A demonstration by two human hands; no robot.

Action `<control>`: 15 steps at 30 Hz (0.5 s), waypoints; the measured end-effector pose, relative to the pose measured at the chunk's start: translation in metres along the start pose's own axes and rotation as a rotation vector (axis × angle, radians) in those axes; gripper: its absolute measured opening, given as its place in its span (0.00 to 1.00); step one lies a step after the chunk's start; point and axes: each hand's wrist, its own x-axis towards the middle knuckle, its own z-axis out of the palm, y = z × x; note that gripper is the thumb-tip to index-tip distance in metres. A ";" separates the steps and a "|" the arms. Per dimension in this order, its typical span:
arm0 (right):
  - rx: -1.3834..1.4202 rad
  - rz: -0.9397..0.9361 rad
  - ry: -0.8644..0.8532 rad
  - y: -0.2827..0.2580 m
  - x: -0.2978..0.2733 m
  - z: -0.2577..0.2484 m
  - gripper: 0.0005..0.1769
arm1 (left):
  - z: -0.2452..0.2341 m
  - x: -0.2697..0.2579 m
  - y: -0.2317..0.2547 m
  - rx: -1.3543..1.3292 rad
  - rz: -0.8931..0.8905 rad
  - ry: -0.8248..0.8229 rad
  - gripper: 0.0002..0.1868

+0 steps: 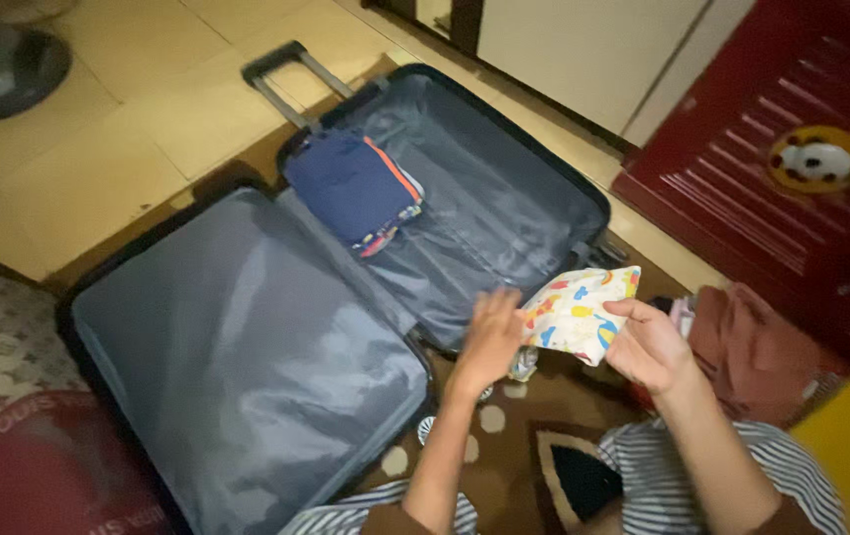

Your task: The person sits on the floor and packs folded clothes into an open suitcase. They place several folded garments into one side of the suitcase, then close the inner zippered cover. The person then opens the other side and continues placing folded clothes inside.

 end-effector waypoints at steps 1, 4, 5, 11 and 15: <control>-0.001 -0.011 -0.007 0.001 0.007 0.015 0.31 | -0.016 0.002 -0.005 0.062 -0.080 0.052 0.26; -0.056 -0.108 -0.102 0.010 0.033 0.063 0.32 | -0.066 -0.002 -0.018 0.192 -0.303 0.199 0.27; -0.069 -0.194 -0.150 0.014 0.043 0.078 0.32 | -0.081 -0.005 -0.020 0.202 -0.365 0.239 0.27; -0.557 -0.877 -0.003 0.039 0.144 0.164 0.42 | -0.124 -0.020 -0.028 0.370 -0.482 0.383 0.29; -1.357 -1.462 0.056 0.053 0.236 0.208 0.49 | -0.124 -0.014 -0.036 0.364 -0.548 0.363 0.30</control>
